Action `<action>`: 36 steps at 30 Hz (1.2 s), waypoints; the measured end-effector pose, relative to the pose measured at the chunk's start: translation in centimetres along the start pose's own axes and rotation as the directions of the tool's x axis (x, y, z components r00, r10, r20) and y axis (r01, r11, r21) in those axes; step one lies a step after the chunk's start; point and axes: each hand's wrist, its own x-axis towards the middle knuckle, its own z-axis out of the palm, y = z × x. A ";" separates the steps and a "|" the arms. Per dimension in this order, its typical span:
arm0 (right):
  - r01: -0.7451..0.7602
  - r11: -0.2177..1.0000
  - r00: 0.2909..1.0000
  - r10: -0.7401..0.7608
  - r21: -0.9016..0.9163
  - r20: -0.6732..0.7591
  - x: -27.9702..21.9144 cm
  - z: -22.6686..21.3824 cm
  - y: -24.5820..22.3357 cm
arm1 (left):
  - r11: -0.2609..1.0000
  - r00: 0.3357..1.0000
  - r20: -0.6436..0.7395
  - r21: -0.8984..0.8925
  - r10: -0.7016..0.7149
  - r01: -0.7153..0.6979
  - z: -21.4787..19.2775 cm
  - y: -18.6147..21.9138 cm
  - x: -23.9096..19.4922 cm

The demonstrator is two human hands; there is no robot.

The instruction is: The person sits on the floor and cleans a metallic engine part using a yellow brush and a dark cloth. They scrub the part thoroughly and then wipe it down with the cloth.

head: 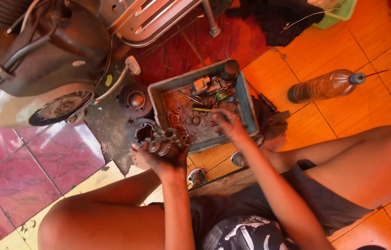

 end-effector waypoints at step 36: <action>-0.029 0.989 0.999 0.026 -0.146 -0.023 2.1 0.2 16.9 | 0.913 0.981 0.089 0.388 -0.170 0.123 -10.5 -16.3 23.9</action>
